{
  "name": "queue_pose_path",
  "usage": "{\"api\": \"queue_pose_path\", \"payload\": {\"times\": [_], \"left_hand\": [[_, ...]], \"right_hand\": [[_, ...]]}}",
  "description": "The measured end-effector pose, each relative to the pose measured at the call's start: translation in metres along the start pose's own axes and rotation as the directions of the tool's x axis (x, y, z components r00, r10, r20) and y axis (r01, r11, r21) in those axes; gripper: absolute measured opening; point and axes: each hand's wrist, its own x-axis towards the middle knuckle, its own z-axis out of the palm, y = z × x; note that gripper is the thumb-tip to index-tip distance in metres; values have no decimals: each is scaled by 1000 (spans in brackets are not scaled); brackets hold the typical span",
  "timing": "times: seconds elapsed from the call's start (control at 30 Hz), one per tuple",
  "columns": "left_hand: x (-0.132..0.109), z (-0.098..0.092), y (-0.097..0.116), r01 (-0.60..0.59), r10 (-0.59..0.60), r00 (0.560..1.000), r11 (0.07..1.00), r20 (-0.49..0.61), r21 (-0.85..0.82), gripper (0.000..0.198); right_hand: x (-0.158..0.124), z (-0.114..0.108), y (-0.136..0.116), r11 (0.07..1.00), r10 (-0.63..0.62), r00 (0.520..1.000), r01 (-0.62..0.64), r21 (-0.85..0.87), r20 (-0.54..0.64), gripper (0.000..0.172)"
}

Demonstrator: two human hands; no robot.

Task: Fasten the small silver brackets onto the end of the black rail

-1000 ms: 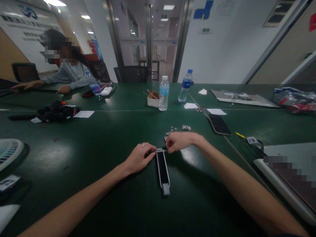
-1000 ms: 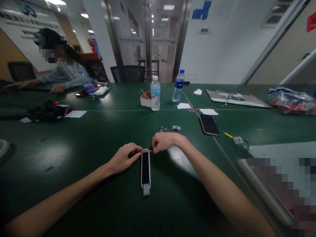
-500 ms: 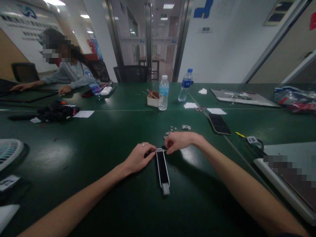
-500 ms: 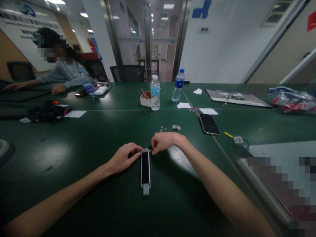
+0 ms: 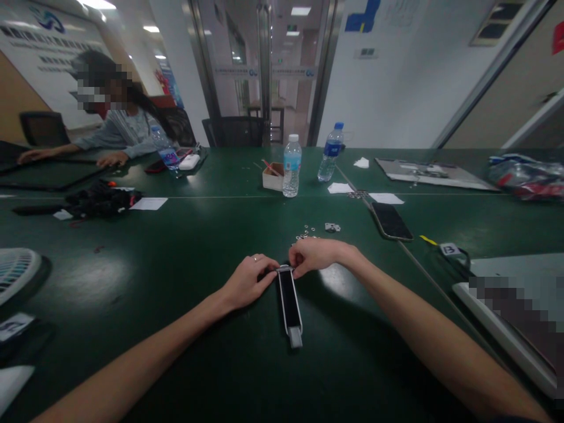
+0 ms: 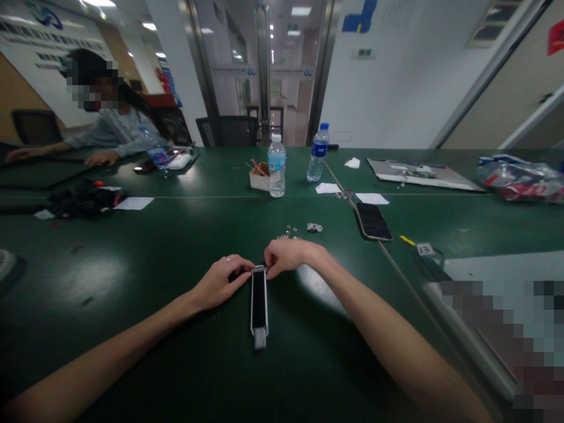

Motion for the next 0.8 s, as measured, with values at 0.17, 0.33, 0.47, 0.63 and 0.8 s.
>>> {"api": "queue_pose_path", "payload": {"times": [0.17, 0.33, 0.47, 0.63, 0.8], "left_hand": [[0, -1, 0, 16, -16, 1000, 1000, 8, -1, 20], [1, -2, 1, 5, -5, 1000, 1000, 13, -7, 19], [1, -3, 3, 6, -6, 1000, 1000, 15, -11, 19], [0, -2, 2, 12, -12, 1000, 1000, 9, -16, 20], [0, -1, 0, 28, -28, 1000, 999, 12, -27, 21]], "right_hand": [[-6, -6, -1, 998, 43, 997, -47, 50, 62, 32], [-5, -5, 0, 1000, 7, 998, -7, -2, 60, 26], [-5, -6, 3, 999, -47, 998, 47, 5, 34, 26], [-16, -22, 26, 999, 37, 976, -43, -25, -214, 23], [-10, -26, 61, 926, 183, 809, -332, -178, -559, 20]]}}
